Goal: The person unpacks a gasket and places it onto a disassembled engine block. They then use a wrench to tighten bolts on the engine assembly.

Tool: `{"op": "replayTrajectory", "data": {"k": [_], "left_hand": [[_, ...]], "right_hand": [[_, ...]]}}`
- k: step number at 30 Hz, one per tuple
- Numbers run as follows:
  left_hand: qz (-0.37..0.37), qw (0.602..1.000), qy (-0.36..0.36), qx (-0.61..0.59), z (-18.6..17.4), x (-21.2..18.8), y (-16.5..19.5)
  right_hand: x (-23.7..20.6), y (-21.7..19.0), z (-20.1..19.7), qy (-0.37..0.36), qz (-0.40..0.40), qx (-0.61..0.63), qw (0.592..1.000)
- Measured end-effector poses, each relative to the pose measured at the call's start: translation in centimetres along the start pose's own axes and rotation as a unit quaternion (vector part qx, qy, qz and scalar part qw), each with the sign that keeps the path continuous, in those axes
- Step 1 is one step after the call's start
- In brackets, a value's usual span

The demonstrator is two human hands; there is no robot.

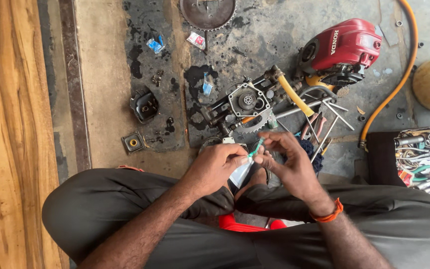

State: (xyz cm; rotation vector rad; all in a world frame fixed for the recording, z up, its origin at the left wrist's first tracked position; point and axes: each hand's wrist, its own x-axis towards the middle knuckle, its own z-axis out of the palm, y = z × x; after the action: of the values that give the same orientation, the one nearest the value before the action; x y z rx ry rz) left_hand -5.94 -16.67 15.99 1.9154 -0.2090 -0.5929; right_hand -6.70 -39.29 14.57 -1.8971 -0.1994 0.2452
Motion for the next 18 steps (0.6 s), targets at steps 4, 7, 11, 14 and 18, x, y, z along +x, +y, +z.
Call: {"op": "replayTrajectory", "data": {"k": [4,7,11,14,18], "left_hand": [[-0.014,0.999,-0.046,0.005,-0.1,0.0,0.4],[0.046,0.999,-0.007,-0.01,-0.1,0.0,0.7],[0.013,0.999,0.037,0.03,0.3,-0.3,1.0],[0.1,0.981,0.127,0.103,0.8,-0.6,0.9],[0.198,0.952,0.14,0.186,1.3,-0.6,0.2]], "right_hand": [[-0.1,0.8,-0.4,-0.072,-0.057,0.056,0.994],[-0.4,1.7,-0.4,-0.078,0.123,0.233,0.962],[-0.8,2.7,-0.2,-0.05,0.16,0.22,0.961],[-1.1,3.2,0.2,-0.026,0.198,0.193,0.961],[-1.5,3.4,0.9,-0.018,0.205,0.157,0.966]]}}
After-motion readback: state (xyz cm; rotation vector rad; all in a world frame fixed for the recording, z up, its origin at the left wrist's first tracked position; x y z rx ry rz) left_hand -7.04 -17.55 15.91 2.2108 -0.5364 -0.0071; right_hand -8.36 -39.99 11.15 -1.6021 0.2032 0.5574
